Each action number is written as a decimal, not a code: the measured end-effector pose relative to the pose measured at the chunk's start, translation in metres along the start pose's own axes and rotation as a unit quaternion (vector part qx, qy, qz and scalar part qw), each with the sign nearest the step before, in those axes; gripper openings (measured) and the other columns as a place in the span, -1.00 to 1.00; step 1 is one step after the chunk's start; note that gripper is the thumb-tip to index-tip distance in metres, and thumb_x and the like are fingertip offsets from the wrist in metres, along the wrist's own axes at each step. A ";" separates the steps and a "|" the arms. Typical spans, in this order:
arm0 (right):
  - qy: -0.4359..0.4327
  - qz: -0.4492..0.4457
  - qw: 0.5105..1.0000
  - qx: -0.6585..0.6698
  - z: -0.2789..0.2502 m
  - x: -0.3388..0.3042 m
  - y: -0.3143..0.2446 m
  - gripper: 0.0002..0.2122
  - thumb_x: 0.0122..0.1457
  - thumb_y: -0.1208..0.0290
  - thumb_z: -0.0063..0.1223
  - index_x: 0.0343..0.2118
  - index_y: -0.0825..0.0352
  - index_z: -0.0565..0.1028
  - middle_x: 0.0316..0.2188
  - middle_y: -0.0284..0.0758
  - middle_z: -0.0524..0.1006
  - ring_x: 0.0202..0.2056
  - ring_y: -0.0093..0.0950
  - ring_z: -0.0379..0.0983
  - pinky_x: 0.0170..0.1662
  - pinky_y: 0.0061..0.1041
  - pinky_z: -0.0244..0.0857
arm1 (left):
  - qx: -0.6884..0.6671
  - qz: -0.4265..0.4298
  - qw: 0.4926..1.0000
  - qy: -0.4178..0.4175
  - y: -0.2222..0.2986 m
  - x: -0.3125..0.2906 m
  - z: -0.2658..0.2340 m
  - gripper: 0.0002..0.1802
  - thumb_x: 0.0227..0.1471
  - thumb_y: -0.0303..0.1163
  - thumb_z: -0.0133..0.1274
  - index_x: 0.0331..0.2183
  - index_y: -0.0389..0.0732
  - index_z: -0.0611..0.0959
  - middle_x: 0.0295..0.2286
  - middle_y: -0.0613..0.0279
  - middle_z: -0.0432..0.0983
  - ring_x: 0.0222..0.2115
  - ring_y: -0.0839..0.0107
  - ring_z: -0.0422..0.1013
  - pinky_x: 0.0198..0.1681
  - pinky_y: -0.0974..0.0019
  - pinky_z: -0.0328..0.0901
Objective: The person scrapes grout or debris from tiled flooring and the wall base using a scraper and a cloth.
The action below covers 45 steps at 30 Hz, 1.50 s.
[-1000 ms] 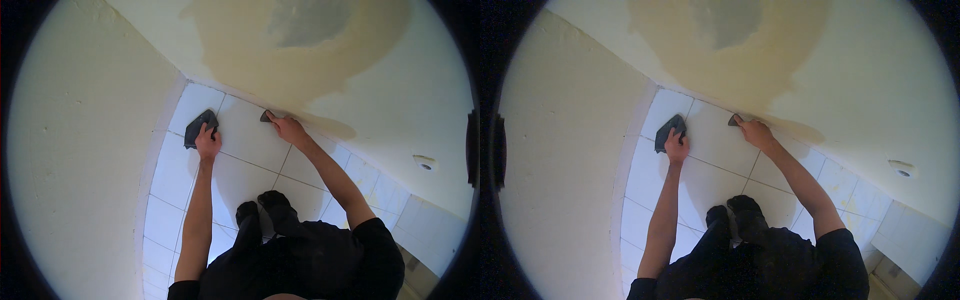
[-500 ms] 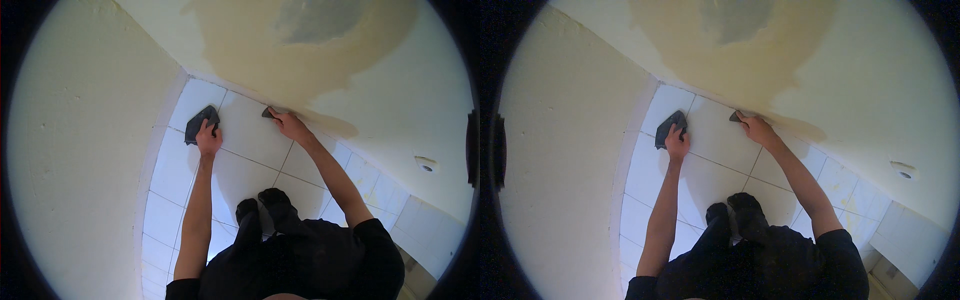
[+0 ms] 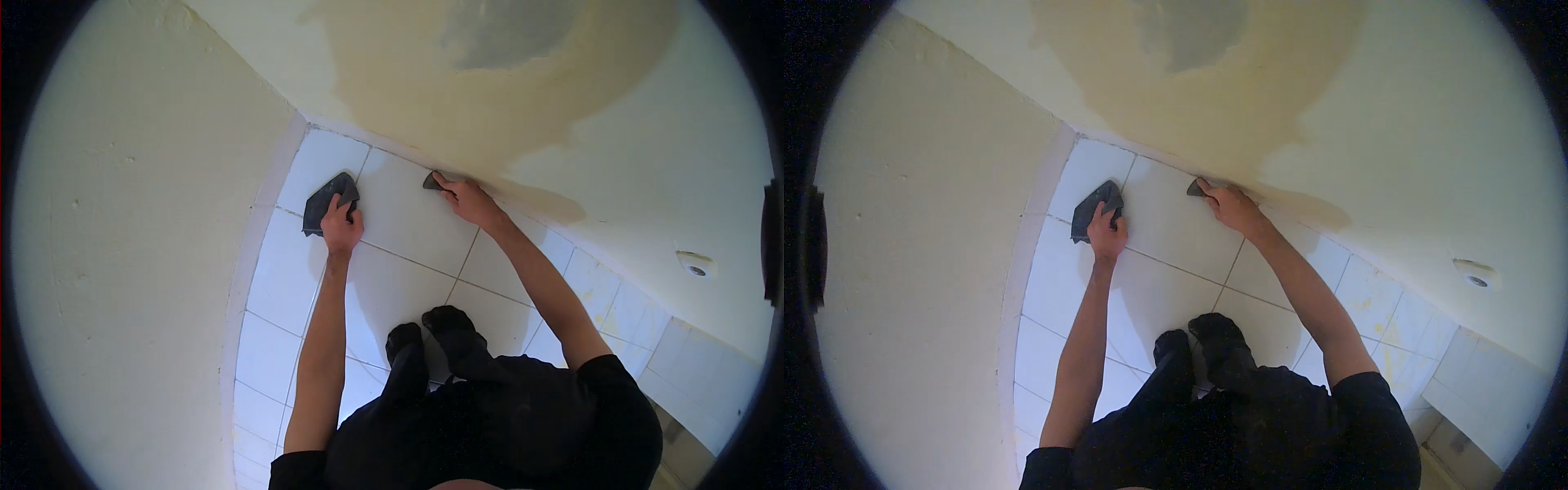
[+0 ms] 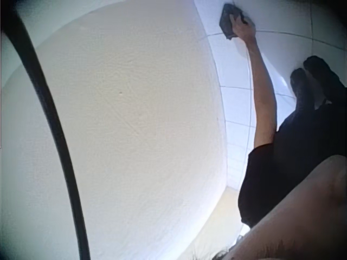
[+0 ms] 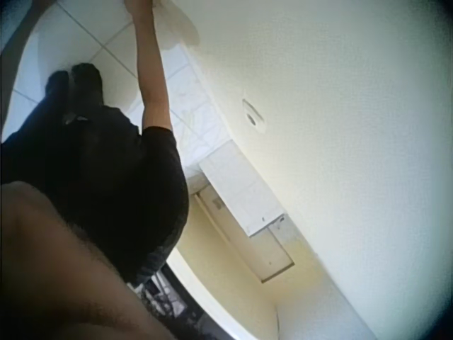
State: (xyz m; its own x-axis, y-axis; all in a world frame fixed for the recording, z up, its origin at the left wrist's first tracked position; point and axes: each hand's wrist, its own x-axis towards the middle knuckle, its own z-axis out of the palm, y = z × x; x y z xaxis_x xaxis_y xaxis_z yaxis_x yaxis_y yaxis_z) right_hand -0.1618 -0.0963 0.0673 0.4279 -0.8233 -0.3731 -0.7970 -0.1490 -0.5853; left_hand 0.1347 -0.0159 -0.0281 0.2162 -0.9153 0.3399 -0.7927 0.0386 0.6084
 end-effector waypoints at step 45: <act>0.094 -0.047 0.994 -0.033 0.028 0.004 0.021 -0.58 0.25 0.39 -0.09 0.19 0.04 0.33 -0.61 -0.05 0.47 -0.58 -0.12 0.39 -0.35 -0.18 0.34 | -0.050 -0.029 0.998 -0.019 0.004 0.003 -0.003 -0.72 -0.18 -0.45 0.05 -0.33 -0.28 0.67 -0.15 -0.32 0.48 -0.40 -0.11 0.52 -0.35 0.12 0.46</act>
State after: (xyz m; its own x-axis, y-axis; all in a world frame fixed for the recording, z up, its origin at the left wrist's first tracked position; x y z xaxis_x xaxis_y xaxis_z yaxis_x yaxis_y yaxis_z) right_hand -0.1646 -0.0874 0.0330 0.4192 -0.8910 -0.1746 -0.7867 -0.2604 -0.5597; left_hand 0.1340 -0.0169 -0.0225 0.2358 -0.9319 0.2755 -0.7179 0.0240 0.6958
